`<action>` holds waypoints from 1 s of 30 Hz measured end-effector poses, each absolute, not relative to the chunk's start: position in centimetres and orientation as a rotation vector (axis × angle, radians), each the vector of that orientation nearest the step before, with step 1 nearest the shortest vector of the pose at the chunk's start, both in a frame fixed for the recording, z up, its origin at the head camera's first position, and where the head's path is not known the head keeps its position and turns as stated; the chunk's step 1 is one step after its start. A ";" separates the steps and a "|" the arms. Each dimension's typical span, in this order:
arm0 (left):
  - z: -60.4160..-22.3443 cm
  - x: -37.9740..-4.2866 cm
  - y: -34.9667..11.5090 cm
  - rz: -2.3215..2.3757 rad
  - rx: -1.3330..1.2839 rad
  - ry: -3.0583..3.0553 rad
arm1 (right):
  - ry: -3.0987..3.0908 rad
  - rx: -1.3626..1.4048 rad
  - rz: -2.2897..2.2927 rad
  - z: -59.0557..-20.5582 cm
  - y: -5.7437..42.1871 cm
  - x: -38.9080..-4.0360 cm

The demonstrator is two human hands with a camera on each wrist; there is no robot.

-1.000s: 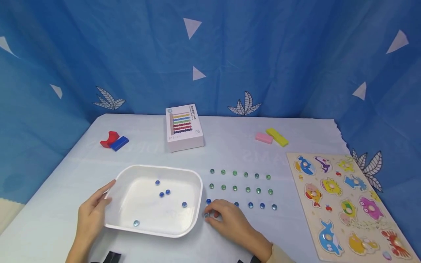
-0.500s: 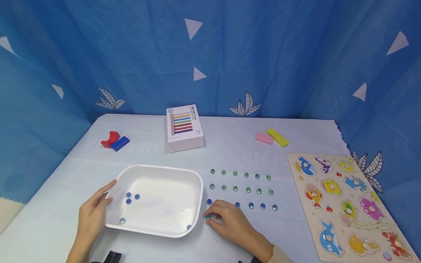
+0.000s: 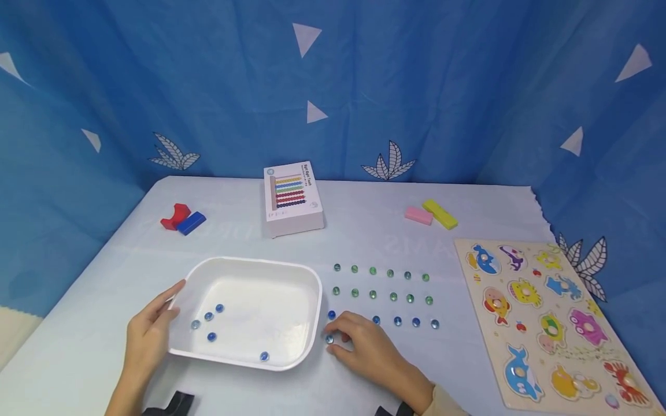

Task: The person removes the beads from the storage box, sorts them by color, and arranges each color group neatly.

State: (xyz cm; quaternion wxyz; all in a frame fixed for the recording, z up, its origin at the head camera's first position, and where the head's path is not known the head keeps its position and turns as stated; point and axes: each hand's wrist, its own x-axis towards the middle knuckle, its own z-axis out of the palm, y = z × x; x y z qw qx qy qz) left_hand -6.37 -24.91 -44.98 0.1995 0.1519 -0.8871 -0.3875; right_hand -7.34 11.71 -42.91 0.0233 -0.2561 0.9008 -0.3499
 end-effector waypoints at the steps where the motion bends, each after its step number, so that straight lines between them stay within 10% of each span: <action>1: -45.1 -6.4 -25.0 -1.091 0.435 -2.479 | 2.785 -0.786 -1.077 -42.9 11.7 -7.3; 18: -41.0 -5.4 -22.9 -1.190 0.435 -2.466 | 2.724 -0.909 -1.239 -38.1 11.0 -7.7; 30: -40.9 -5.2 -22.7 -1.149 0.427 -2.457 | 2.309 -0.912 -0.648 -35.3 0.7 -9.4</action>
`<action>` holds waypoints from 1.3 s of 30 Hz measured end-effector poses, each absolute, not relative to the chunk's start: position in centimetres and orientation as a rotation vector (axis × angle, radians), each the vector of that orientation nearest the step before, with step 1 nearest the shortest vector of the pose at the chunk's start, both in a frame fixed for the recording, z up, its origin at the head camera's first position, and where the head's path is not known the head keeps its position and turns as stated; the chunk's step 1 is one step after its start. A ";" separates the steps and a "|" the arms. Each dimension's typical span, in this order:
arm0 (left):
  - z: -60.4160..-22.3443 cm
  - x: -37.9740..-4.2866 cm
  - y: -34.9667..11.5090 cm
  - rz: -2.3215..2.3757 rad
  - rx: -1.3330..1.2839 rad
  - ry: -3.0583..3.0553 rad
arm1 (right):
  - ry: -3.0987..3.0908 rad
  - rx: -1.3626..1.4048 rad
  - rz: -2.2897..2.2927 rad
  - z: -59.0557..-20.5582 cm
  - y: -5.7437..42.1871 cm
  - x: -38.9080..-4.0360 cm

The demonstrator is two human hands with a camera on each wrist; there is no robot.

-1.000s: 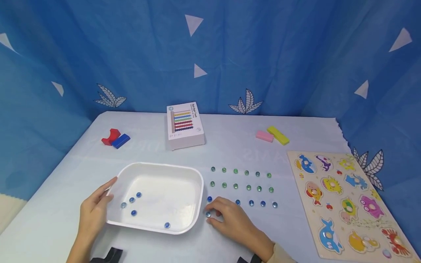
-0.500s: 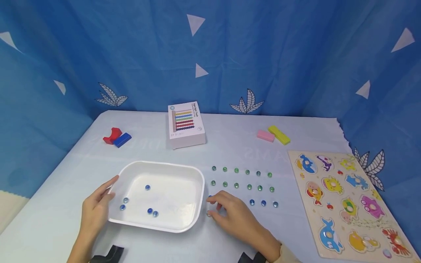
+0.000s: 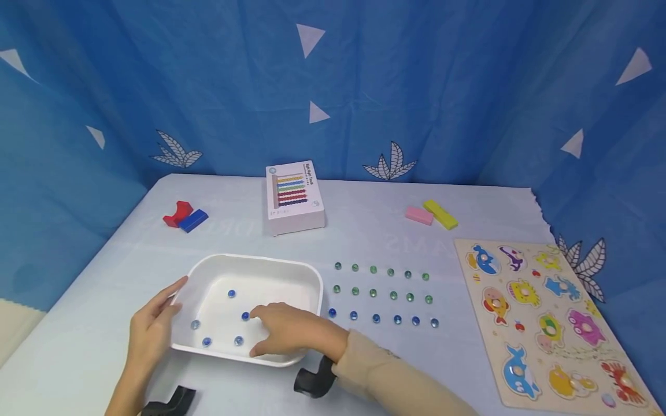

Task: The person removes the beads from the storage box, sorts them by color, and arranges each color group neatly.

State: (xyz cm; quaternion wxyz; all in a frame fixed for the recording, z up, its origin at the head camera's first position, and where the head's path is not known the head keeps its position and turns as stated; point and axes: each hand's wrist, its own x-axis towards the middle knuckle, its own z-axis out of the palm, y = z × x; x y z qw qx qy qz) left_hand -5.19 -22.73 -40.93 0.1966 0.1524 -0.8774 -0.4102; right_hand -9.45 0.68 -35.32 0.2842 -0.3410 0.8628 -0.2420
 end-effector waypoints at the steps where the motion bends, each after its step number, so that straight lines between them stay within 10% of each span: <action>1: -40.9 -5.2 -22.7 -1.167 0.427 -2.454 | 2.295 -0.887 -0.639 -35.7 -0.1 -9.5; 39: -40.7 -5.6 -23.1 -1.206 0.536 -2.438 | 2.101 -0.881 -0.814 -38.7 -6.0 -9.5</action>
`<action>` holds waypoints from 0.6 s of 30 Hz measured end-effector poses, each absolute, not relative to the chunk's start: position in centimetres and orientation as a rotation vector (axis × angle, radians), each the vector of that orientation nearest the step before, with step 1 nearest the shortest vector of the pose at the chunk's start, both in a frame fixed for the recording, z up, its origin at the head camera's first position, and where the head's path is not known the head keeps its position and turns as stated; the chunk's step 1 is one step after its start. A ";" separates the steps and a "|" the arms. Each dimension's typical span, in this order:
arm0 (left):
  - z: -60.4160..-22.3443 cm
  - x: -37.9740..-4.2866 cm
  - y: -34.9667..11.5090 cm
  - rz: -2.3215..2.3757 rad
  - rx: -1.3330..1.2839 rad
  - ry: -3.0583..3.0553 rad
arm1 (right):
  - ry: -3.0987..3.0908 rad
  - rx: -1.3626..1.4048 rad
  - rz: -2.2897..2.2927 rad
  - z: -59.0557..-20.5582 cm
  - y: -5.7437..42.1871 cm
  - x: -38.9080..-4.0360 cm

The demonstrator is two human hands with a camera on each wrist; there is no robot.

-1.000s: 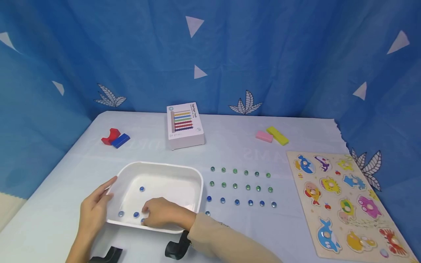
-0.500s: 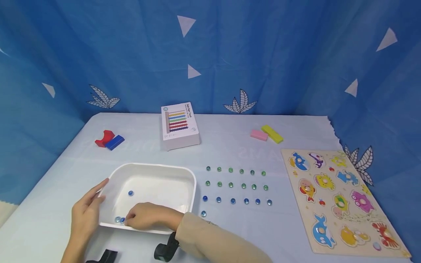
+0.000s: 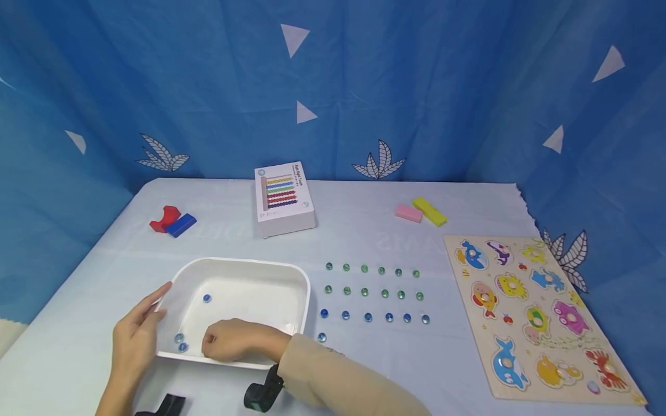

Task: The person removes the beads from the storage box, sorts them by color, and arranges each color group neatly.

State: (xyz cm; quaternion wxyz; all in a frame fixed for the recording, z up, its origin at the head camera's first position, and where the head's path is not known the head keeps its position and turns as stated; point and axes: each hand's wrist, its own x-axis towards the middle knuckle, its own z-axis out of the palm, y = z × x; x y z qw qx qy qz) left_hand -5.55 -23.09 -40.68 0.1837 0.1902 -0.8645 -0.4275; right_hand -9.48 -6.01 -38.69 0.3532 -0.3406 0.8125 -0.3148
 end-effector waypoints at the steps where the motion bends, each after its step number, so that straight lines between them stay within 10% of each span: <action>1: -40.7 -5.5 -23.1 -1.206 0.527 -2.436 | 2.109 -0.884 -0.797 -38.7 -6.0 -9.5; 18: -40.4 -5.4 -23.2 -1.210 0.525 -2.450 | 1.760 -0.747 -1.236 -37.8 -4.3 -10.6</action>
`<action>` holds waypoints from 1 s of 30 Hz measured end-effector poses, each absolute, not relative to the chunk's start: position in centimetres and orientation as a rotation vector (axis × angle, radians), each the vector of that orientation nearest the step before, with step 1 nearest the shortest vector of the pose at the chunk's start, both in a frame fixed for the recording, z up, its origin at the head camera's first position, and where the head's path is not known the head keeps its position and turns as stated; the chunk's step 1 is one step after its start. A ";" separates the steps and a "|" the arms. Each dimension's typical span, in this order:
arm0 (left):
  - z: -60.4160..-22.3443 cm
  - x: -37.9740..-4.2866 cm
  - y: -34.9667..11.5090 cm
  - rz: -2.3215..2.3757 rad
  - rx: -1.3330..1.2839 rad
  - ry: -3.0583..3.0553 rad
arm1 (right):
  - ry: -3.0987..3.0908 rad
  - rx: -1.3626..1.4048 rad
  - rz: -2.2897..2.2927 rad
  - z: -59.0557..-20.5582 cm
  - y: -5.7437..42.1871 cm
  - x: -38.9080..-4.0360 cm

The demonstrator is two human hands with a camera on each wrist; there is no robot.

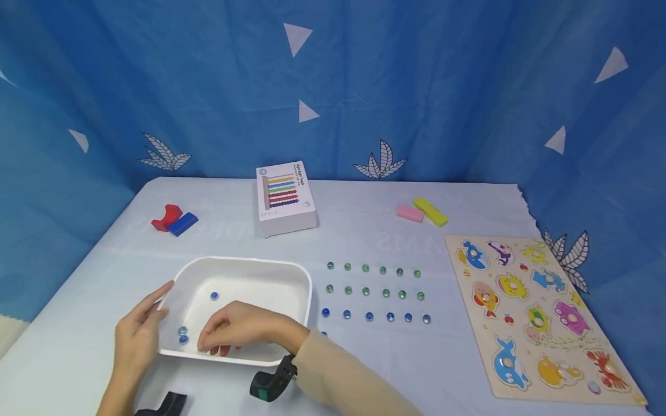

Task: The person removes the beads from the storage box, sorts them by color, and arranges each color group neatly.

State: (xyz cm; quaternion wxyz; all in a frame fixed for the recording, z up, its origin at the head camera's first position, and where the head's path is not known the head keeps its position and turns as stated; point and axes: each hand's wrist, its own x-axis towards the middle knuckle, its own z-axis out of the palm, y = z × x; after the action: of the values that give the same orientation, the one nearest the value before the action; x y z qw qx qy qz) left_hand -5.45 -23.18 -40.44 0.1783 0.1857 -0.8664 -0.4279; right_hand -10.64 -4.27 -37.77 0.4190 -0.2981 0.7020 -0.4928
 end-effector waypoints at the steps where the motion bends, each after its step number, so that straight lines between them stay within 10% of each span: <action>1: -40.4 -5.5 -23.2 -1.212 0.522 -2.451 | 1.747 -0.768 -1.262 -37.5 -3.8 -10.7; 18: -40.4 -5.5 -23.0 -1.198 0.517 -2.462 | 2.542 -0.623 -1.282 -39.3 14.2 -8.6; 30: -40.4 -5.4 -23.1 -1.198 0.506 -2.462 | 2.843 -0.667 -0.986 -42.5 14.9 -7.2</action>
State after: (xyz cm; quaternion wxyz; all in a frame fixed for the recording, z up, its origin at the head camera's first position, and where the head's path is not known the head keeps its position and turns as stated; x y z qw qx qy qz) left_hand -5.43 -23.14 -40.37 0.1776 0.1789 -0.8701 -0.4235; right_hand -7.16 14.93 -42.45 0.0295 -0.2163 0.9220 -0.3198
